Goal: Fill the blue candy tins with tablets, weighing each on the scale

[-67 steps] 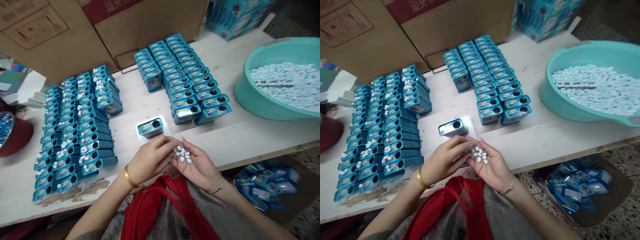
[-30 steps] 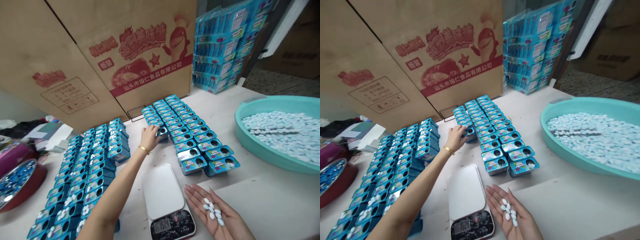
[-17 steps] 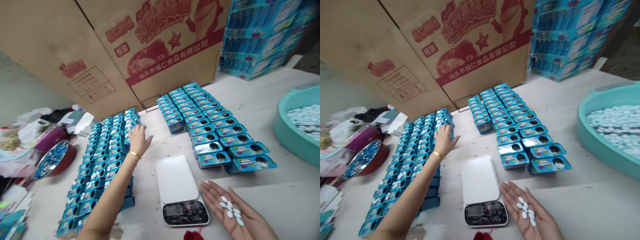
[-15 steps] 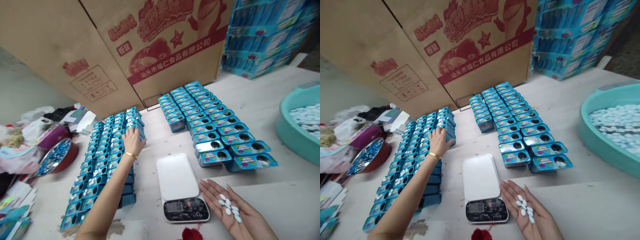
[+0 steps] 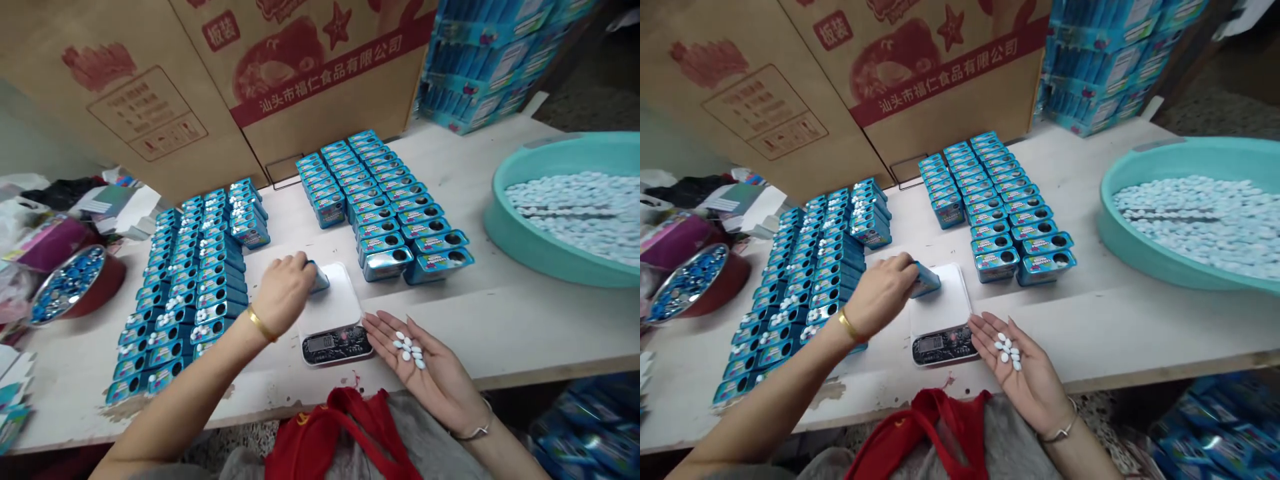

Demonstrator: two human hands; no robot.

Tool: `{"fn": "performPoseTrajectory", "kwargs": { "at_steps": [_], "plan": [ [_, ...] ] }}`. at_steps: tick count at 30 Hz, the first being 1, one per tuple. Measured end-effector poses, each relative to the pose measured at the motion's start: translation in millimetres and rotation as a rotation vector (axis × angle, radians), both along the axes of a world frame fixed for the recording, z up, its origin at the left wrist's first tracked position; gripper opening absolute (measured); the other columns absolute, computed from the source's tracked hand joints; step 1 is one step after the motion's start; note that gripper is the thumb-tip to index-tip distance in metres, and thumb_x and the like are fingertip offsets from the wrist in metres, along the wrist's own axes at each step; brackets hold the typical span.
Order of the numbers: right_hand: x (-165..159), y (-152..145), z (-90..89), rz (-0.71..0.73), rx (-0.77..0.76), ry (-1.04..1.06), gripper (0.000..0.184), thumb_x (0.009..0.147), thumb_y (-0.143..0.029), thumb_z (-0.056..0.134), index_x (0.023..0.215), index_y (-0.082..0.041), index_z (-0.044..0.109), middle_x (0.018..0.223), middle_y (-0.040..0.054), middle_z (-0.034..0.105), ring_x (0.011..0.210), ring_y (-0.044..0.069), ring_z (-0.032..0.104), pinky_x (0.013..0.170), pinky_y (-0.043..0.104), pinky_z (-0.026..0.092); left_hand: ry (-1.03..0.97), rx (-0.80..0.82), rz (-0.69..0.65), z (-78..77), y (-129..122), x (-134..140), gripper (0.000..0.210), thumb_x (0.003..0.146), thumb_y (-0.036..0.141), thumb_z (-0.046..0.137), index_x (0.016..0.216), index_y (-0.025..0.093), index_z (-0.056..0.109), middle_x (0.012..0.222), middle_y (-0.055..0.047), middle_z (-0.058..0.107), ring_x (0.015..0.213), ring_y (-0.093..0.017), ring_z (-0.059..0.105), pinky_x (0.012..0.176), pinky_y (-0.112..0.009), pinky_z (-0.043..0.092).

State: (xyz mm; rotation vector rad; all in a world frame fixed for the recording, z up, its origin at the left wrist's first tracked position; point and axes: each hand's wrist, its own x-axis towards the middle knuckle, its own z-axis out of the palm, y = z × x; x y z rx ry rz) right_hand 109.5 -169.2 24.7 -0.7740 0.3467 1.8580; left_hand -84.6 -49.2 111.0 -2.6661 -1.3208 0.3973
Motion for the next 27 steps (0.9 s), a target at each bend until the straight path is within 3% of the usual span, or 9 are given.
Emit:
{"fn": "performPoseTrajectory", "kwargs": {
  "at_steps": [4,8,11,14,17,19,27],
  "plan": [
    [0.0,-8.0,5.2,0.009,0.025,0.007,0.03,0.09,-0.021,0.044,0.113,-0.007,0.057,0.127,0.0187,0.057,0.12,0.025,0.051,0.101,0.036,0.044,0.018,-0.058,-0.072,-10.5,-7.9,23.7,0.016,0.09,0.022,0.043,0.089,0.016,0.058,0.094,-0.008,0.056,0.083,-0.022,0.055,0.069,-0.034,0.04],
    [-0.5,-12.9,8.2,0.019,0.039,0.031,0.03,0.091,-0.023,0.043,0.111,-0.008,0.059,0.124,0.0169,0.059,0.118,0.023,0.053,0.101,0.035,0.044,-0.104,0.016,-0.082,-5.6,-16.6,29.6,0.016,0.086,0.028,0.051,0.096,0.016,0.055,0.104,-0.011,0.055,0.093,-0.025,0.051,0.076,-0.038,0.041],
    [-3.8,-14.2,7.3,0.042,0.06,0.079,0.031,0.093,-0.027,0.04,0.105,-0.01,0.063,0.109,0.0127,0.068,0.102,0.017,0.064,0.096,0.032,0.048,-0.249,-0.081,-0.19,-9.2,-46.3,39.6,0.018,0.086,0.03,0.05,0.099,0.016,0.052,0.101,-0.009,0.054,0.088,-0.022,0.051,0.073,-0.034,0.043],
    [-8.0,-16.2,5.5,0.059,0.042,0.118,0.035,0.094,-0.029,0.036,0.096,-0.012,0.066,0.087,0.0061,0.073,0.08,0.012,0.068,0.091,0.029,0.05,-0.327,-0.25,-0.332,-32.9,-85.1,55.1,0.017,0.09,0.024,0.042,0.102,0.016,0.051,0.095,-0.007,0.054,0.083,-0.018,0.052,0.071,-0.03,0.045],
    [-8.6,-21.9,3.8,0.092,-0.042,0.13,0.035,0.094,-0.031,0.035,0.102,-0.013,0.064,0.096,0.0073,0.072,0.092,0.014,0.066,0.094,0.031,0.048,-0.345,-0.259,-0.295,-59.5,-111.8,67.1,0.018,0.091,0.017,0.038,0.102,0.014,0.051,0.097,-0.008,0.054,0.086,-0.018,0.053,0.072,-0.03,0.048],
    [-6.6,-27.3,2.9,0.11,-0.081,0.129,0.035,0.094,-0.032,0.036,0.109,-0.014,0.062,0.107,0.008,0.069,0.103,0.015,0.063,0.097,0.033,0.046,-0.357,-0.276,-0.27,-68.7,-119.0,70.4,0.017,0.091,0.016,0.037,0.1,0.014,0.051,0.095,-0.008,0.054,0.082,-0.018,0.054,0.066,-0.029,0.048],
    [-3.9,-37.1,3.9,0.121,-0.164,0.067,0.033,0.093,-0.03,0.039,0.116,-0.015,0.058,0.113,0.0078,0.067,0.109,0.015,0.059,0.098,0.032,0.045,-0.395,-0.297,-0.387,-75.7,-116.4,66.3,0.013,0.09,0.017,0.04,0.097,0.014,0.051,0.092,-0.007,0.053,0.078,-0.018,0.055,0.059,-0.028,0.048]
  ]
}}
